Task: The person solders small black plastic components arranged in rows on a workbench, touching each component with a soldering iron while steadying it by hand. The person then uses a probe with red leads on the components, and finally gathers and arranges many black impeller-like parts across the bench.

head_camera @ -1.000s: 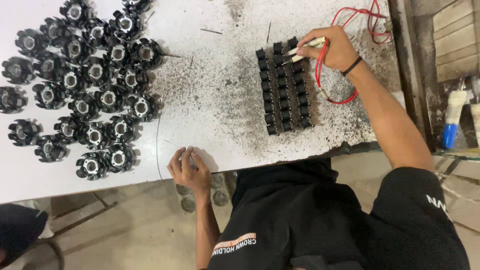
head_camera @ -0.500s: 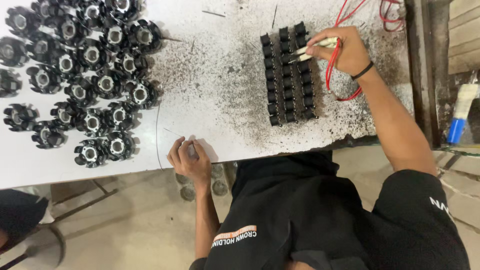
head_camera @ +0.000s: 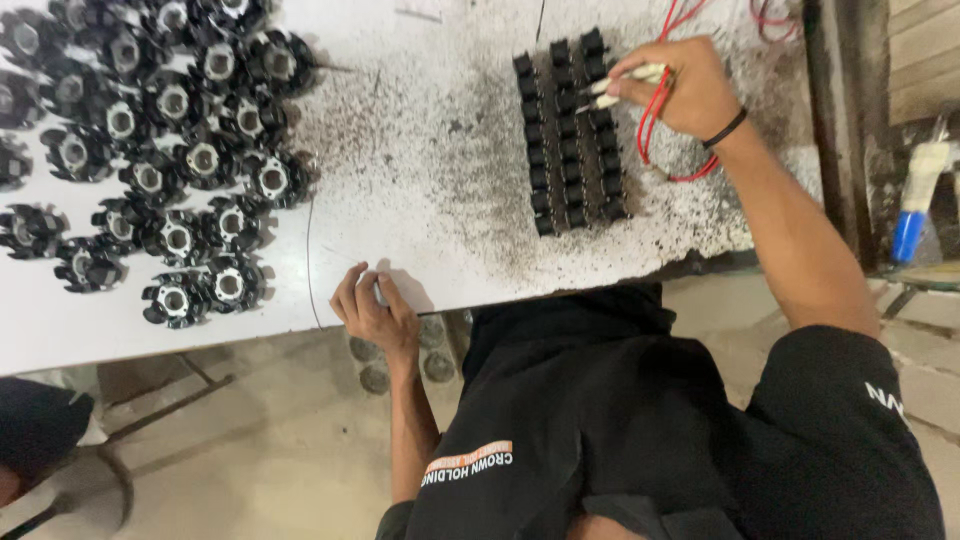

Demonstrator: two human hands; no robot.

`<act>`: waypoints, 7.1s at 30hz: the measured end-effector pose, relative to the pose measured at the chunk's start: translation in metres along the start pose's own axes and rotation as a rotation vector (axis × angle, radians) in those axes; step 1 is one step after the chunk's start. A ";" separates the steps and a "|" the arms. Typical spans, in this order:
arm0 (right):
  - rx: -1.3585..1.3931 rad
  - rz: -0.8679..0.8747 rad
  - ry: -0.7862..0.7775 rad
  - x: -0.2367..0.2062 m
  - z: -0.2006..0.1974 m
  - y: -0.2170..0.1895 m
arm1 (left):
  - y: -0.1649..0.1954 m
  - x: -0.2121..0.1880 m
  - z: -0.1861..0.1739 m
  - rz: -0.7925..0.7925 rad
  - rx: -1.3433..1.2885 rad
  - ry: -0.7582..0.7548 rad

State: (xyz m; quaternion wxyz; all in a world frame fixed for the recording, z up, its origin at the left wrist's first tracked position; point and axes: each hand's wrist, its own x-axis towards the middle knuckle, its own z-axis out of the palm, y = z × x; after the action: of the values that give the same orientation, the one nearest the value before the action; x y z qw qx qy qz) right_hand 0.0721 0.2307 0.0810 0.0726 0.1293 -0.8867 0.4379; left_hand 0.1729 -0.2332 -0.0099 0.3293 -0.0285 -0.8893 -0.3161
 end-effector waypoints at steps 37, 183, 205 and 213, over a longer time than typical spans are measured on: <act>0.084 0.132 0.010 -0.052 0.004 -0.021 | 0.005 0.003 -0.004 -0.012 -0.073 -0.052; 0.115 -0.092 -0.094 -0.084 0.051 -0.066 | 0.015 0.009 0.002 0.001 0.010 0.062; 0.092 -0.091 -0.124 -0.073 0.048 -0.078 | 0.002 0.003 0.008 0.024 0.004 0.072; 0.064 -0.053 -0.058 -0.077 0.029 -0.073 | 0.000 -0.001 0.008 0.003 0.014 0.048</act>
State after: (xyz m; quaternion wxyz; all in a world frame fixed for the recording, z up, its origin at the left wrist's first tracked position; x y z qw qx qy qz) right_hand 0.1664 0.1779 0.0997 0.0541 0.1675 -0.8702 0.4602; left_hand 0.1687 -0.2284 -0.0152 0.3510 -0.0199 -0.8833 -0.3101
